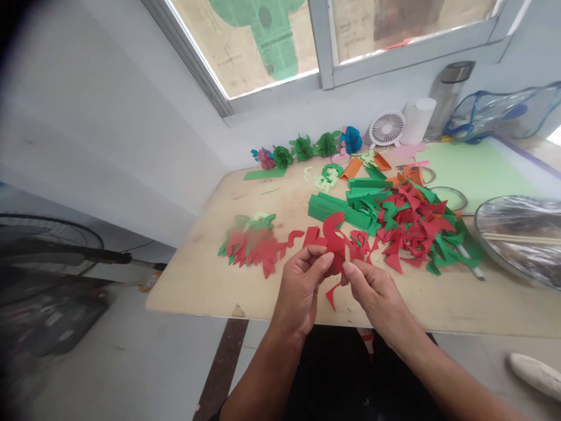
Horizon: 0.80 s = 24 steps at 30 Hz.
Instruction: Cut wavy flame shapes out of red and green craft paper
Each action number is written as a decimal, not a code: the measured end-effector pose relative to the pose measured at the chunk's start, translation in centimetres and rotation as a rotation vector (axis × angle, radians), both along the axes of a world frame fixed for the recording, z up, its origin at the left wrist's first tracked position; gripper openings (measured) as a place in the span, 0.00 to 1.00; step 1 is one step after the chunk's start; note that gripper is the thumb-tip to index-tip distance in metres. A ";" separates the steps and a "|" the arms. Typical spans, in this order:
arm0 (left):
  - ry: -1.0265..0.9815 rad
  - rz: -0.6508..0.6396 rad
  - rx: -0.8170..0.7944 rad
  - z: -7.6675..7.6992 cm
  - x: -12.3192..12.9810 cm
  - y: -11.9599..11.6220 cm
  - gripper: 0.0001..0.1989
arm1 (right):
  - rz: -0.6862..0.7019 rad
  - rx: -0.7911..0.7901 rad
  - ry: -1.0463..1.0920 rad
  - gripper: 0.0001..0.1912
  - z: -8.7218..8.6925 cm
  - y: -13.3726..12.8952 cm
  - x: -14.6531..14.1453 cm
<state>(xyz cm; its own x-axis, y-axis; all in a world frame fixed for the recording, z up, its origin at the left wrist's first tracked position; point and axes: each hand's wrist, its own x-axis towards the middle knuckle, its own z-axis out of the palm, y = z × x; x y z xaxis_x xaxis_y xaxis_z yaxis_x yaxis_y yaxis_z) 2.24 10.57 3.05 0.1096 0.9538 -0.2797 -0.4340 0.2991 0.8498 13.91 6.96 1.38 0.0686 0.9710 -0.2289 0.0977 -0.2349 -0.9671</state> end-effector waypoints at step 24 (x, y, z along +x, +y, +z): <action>-0.089 0.040 -0.043 -1.1 -0.9 0.2 0.07 | -0.017 0.006 0.038 0.21 -0.6 0.0 0.2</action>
<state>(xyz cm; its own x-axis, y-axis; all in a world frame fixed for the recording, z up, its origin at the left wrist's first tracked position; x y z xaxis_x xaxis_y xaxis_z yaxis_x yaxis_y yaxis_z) 1.34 10.77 1.98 0.0975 0.9454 -0.3109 -0.5194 0.3148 0.7944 14.08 6.92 0.75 0.0768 0.9712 -0.2257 0.0564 -0.2303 -0.9715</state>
